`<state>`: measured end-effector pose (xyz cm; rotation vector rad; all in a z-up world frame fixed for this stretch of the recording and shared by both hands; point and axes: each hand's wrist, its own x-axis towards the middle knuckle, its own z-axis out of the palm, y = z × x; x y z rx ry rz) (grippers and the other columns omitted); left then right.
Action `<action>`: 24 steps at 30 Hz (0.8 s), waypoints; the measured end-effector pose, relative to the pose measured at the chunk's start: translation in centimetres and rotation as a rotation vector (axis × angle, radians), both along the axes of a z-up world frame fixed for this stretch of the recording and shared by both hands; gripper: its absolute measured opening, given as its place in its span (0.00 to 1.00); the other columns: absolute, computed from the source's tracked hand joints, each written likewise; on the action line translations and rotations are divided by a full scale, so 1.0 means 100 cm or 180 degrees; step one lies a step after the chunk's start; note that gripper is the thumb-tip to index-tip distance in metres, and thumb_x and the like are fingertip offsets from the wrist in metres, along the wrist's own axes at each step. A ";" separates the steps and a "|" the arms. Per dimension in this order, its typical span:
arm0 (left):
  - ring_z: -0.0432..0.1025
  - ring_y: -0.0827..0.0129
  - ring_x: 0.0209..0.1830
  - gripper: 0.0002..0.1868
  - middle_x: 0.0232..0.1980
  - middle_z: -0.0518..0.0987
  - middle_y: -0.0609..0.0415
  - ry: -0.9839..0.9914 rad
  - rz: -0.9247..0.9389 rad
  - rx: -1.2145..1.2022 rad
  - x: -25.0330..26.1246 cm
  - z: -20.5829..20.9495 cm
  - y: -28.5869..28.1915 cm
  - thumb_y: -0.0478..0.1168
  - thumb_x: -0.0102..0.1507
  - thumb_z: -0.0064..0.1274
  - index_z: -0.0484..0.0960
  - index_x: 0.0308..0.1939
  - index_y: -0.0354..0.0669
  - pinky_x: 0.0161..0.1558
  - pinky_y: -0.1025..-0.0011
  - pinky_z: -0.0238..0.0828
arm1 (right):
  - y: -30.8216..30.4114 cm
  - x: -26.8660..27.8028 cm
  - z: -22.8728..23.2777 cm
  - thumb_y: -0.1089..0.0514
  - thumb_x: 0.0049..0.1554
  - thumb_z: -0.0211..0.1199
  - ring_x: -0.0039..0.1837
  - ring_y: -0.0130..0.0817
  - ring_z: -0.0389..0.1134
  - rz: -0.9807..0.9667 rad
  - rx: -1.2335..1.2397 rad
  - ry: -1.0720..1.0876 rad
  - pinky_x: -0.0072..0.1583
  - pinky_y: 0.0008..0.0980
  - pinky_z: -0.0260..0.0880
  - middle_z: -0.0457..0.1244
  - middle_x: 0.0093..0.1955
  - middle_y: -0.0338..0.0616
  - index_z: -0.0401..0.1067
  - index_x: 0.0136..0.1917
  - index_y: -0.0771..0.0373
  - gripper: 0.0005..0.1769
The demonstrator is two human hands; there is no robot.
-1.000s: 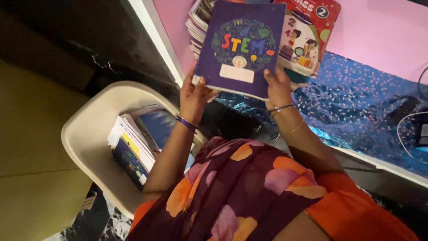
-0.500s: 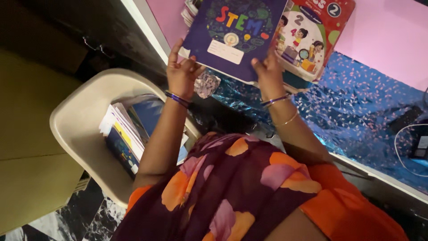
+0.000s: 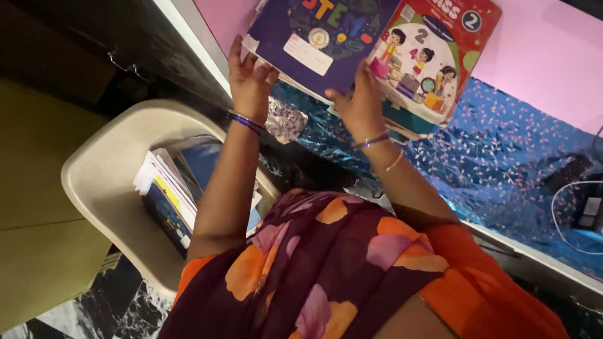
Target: The person sorts through school books and notebooks, picking them up from a bin or off a surface and stacking them together.
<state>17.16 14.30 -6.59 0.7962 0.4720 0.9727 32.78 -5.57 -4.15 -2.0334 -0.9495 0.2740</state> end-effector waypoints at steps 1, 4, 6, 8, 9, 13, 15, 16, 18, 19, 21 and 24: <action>0.76 0.61 0.57 0.45 0.65 0.73 0.47 0.0191 0.0091 0.0071 -0.002 -0.003 -0.001 0.19 0.63 0.47 0.50 0.80 0.50 0.58 0.61 0.79 | -0.007 -0.009 0.006 0.46 0.57 0.75 0.70 0.54 0.63 0.0107 0.0105 -0.0651 0.70 0.46 0.65 0.59 0.70 0.64 0.51 0.78 0.72 0.50; 0.73 0.62 0.65 0.42 0.73 0.67 0.47 0.0410 0.0201 0.0616 -0.008 -0.009 -0.007 0.19 0.66 0.46 0.51 0.80 0.50 0.62 0.61 0.79 | -0.022 -0.026 0.025 0.37 0.56 0.75 0.76 0.65 0.51 0.0187 -0.0009 -0.1504 0.74 0.58 0.52 0.52 0.76 0.69 0.58 0.77 0.68 0.50; 0.73 0.61 0.65 0.43 0.75 0.65 0.46 0.0332 0.0213 0.0708 -0.009 -0.010 -0.008 0.19 0.65 0.47 0.52 0.80 0.50 0.61 0.62 0.79 | -0.023 -0.028 0.031 0.34 0.52 0.74 0.76 0.69 0.47 0.0145 -0.0250 -0.1704 0.73 0.62 0.46 0.50 0.77 0.70 0.63 0.76 0.65 0.50; 0.74 0.60 0.65 0.44 0.77 0.64 0.45 0.0246 0.0208 0.0789 -0.008 -0.011 -0.013 0.18 0.64 0.48 0.52 0.80 0.50 0.60 0.63 0.79 | -0.023 -0.023 0.030 0.33 0.53 0.73 0.80 0.64 0.45 0.0224 -0.0492 -0.2099 0.74 0.64 0.37 0.52 0.79 0.59 0.72 0.70 0.53 0.39; 0.74 0.56 0.64 0.42 0.79 0.61 0.45 0.0634 0.0358 0.1097 -0.005 -0.009 -0.013 0.21 0.63 0.51 0.56 0.78 0.50 0.60 0.62 0.79 | -0.022 -0.022 0.029 0.33 0.53 0.73 0.80 0.64 0.45 0.0218 -0.0488 -0.2109 0.74 0.64 0.37 0.52 0.79 0.59 0.72 0.70 0.53 0.39; 0.51 0.43 0.83 0.39 0.83 0.50 0.41 0.2188 0.1177 0.3062 -0.001 -0.001 -0.022 0.31 0.61 0.67 0.68 0.74 0.48 0.79 0.52 0.57 | -0.017 -0.018 0.022 0.38 0.54 0.71 0.84 0.54 0.44 0.0353 -0.0587 -0.1952 0.77 0.64 0.28 0.48 0.83 0.61 0.74 0.71 0.46 0.33; 0.45 0.40 0.83 0.39 0.83 0.49 0.39 0.2556 0.1083 0.3298 0.004 0.005 -0.022 0.37 0.58 0.71 0.71 0.72 0.46 0.79 0.49 0.50 | -0.014 -0.015 0.021 0.42 0.53 0.71 0.84 0.52 0.43 0.0343 -0.0696 -0.2007 0.76 0.67 0.26 0.48 0.83 0.61 0.74 0.70 0.44 0.32; 0.39 0.37 0.83 0.41 0.83 0.47 0.38 0.2943 0.0981 0.3520 0.007 0.007 -0.021 0.44 0.55 0.75 0.74 0.69 0.45 0.79 0.46 0.44 | -0.012 -0.013 0.021 0.44 0.55 0.71 0.85 0.50 0.44 0.0400 -0.0734 -0.2085 0.77 0.69 0.24 0.49 0.83 0.60 0.74 0.71 0.44 0.31; 0.36 0.34 0.82 0.43 0.83 0.46 0.39 0.3071 0.0867 0.3639 0.010 0.010 -0.017 0.47 0.53 0.77 0.74 0.68 0.42 0.78 0.44 0.43 | -0.008 -0.007 0.018 0.46 0.56 0.72 0.86 0.49 0.44 0.0460 -0.0773 -0.2162 0.78 0.71 0.22 0.49 0.82 0.58 0.73 0.72 0.44 0.31; 0.34 0.32 0.81 0.46 0.83 0.45 0.41 0.3205 0.0757 0.3754 0.013 0.011 -0.013 0.51 0.51 0.78 0.75 0.67 0.39 0.78 0.42 0.43 | -0.005 -0.002 0.017 0.49 0.55 0.71 0.85 0.51 0.45 0.0460 -0.0789 -0.2245 0.76 0.72 0.22 0.50 0.82 0.60 0.73 0.72 0.43 0.31; 0.35 0.33 0.82 0.48 0.83 0.45 0.43 0.3265 0.0726 0.3852 0.016 0.011 -0.006 0.52 0.50 0.79 0.75 0.68 0.39 0.77 0.41 0.44 | 0.001 0.007 0.013 0.51 0.54 0.71 0.84 0.54 0.45 0.0463 -0.0798 -0.2335 0.74 0.72 0.22 0.50 0.82 0.61 0.72 0.72 0.42 0.32; 0.38 0.33 0.81 0.52 0.83 0.46 0.46 0.3383 0.0615 0.4072 0.022 0.010 0.013 0.54 0.46 0.81 0.75 0.70 0.39 0.75 0.40 0.45 | 0.011 0.020 0.009 0.50 0.57 0.68 0.83 0.54 0.46 0.0485 -0.0973 -0.2386 0.74 0.72 0.21 0.51 0.81 0.62 0.70 0.75 0.42 0.32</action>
